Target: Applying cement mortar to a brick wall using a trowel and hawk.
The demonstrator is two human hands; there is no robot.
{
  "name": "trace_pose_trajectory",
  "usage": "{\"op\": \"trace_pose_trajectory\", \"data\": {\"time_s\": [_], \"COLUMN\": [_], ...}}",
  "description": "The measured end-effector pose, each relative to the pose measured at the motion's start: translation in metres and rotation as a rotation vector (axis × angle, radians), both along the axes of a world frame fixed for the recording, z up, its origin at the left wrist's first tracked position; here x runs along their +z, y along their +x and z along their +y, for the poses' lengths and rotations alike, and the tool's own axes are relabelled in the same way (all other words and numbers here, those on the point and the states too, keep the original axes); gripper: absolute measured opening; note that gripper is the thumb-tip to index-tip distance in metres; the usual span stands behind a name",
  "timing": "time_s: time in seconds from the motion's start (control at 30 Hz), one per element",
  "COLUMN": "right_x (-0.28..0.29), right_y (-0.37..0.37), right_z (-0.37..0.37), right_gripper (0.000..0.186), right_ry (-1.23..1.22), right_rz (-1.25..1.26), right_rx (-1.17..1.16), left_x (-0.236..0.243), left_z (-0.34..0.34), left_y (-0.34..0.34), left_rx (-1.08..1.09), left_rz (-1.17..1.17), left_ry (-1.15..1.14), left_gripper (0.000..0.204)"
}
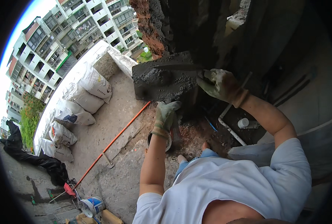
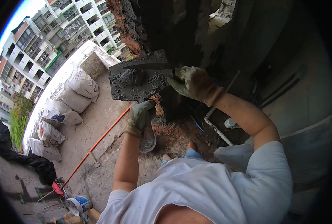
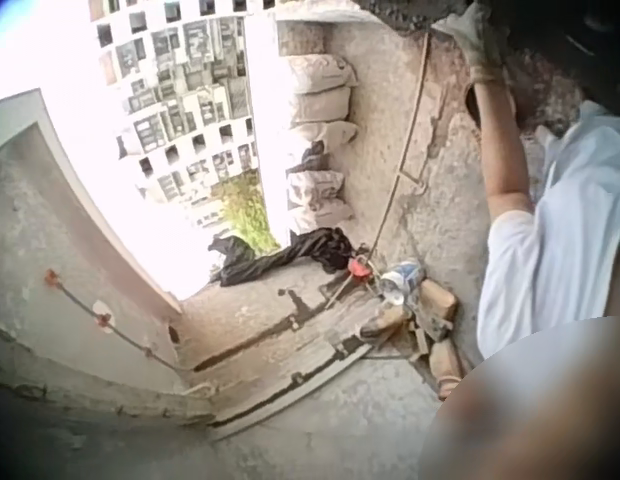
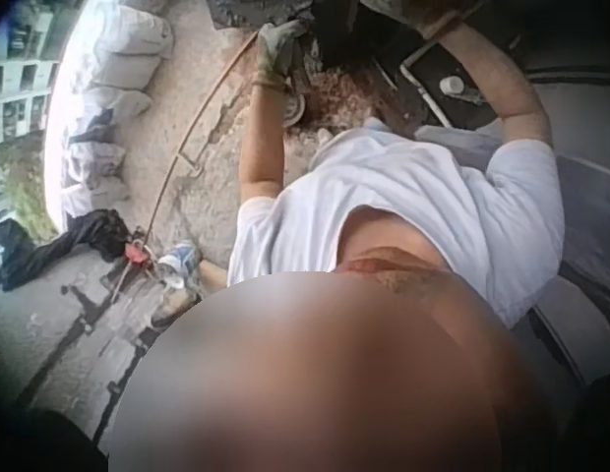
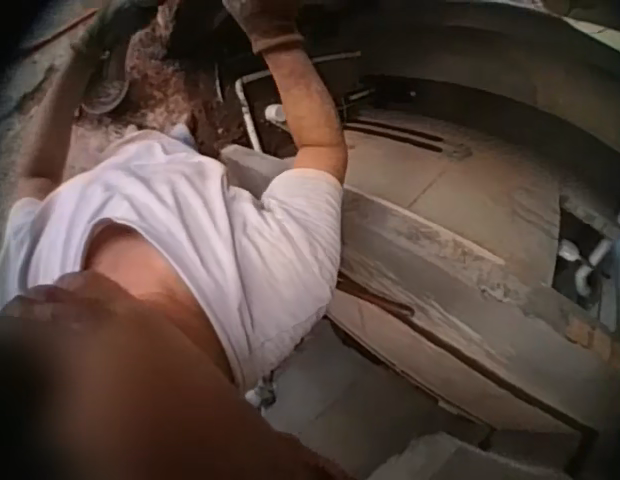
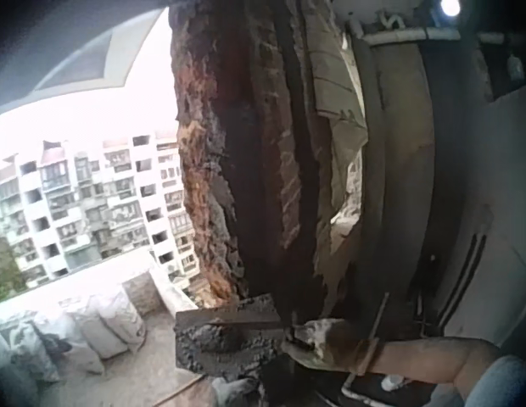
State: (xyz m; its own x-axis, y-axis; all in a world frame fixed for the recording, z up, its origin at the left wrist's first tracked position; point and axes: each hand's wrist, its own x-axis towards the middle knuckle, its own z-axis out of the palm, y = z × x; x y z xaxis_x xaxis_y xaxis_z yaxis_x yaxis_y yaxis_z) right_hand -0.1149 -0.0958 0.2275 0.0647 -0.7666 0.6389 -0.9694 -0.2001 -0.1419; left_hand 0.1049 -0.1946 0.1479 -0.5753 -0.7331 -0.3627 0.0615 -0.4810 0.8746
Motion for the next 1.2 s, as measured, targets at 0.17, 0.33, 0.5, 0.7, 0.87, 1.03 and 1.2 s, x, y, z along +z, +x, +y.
{"op": "trace_pose_trajectory", "data": {"time_s": [0.17,0.33,0.5,0.7,0.87,1.03,1.2], "right_x": [0.001,-0.004,0.027,0.060,0.081,0.134,0.206], "right_y": [0.022,0.066,0.050,0.020,-0.004,-0.020,-0.029], "right_z": [-0.004,-0.017,-0.005,0.025,0.034,0.009,-0.049], "right_gripper": [0.025,0.021,0.024,0.023,0.034,0.026,0.015], "right_ry": [-0.045,-0.019,0.236,-0.032,-0.098,-0.588,-0.647], "right_rz": [0.371,-0.034,-0.463,0.293,0.506,0.712,0.019], "right_rx": [-0.017,-0.077,-0.191,-0.112,-0.223,-0.161,0.228], "left_x": [0.010,-0.075,-0.025,0.018,0.033,0.029,-0.011], "left_z": [0.003,0.024,-0.003,-0.011,-0.011,0.014,0.036], "left_y": [0.015,0.016,0.013,0.023,0.011,-0.015,-0.021], "left_rx": [-0.116,-0.107,-0.200,-0.241,-0.330,-0.281,-0.277], "left_rz": [0.042,-0.195,-0.075,0.047,-0.062,-0.378,0.161], "left_ry": [-0.210,-0.377,-0.176,-0.302,-0.518,-1.039,-0.354], "left_gripper": [0.023,0.019,0.016,0.016,0.026,0.029,0.031]}}
